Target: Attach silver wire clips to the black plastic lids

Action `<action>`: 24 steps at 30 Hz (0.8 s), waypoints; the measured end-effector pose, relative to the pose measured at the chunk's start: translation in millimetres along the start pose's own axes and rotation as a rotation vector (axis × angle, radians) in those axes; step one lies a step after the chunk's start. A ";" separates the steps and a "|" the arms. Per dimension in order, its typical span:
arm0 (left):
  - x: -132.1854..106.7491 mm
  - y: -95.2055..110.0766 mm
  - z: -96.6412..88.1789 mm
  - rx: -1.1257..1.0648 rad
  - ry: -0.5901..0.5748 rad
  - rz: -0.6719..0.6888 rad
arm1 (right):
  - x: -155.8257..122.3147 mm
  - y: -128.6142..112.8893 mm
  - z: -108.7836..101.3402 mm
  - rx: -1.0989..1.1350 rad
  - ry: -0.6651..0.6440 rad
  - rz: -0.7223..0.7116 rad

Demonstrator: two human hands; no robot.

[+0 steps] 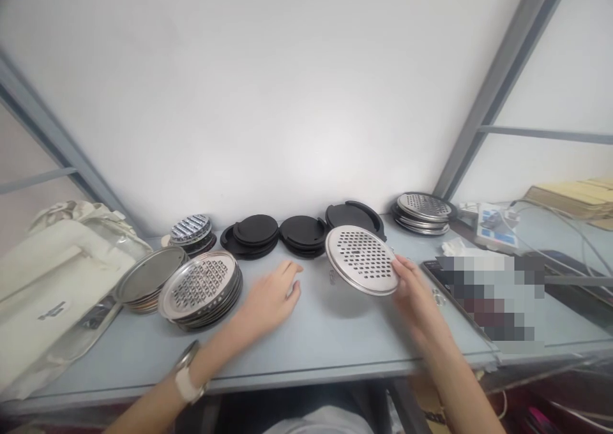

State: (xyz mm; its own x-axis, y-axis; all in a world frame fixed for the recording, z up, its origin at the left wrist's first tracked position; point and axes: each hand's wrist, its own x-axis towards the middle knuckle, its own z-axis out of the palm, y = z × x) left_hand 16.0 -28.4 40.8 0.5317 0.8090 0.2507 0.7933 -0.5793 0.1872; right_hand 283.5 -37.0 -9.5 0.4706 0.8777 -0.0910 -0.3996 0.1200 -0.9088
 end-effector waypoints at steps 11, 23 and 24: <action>92.7 2.9 48.5 0.116 0.048 -0.092 | -0.4 19.7 -24.5 -0.001 0.145 -0.075; -42.6 0.6 5.7 0.176 -0.119 0.050 | 0.3 18.3 -22.5 0.012 0.060 -0.035; -56.8 -1.4 4.8 0.155 -0.151 0.081 | 0.1 18.4 -21.9 0.006 0.058 -0.036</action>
State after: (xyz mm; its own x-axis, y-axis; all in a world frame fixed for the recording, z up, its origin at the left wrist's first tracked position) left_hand -13.9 -73.1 21.7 0.6243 0.7731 0.1121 0.7763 -0.6300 0.0211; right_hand 293.4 -44.9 -35.1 0.5294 0.8444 -0.0820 -0.3859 0.1536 -0.9096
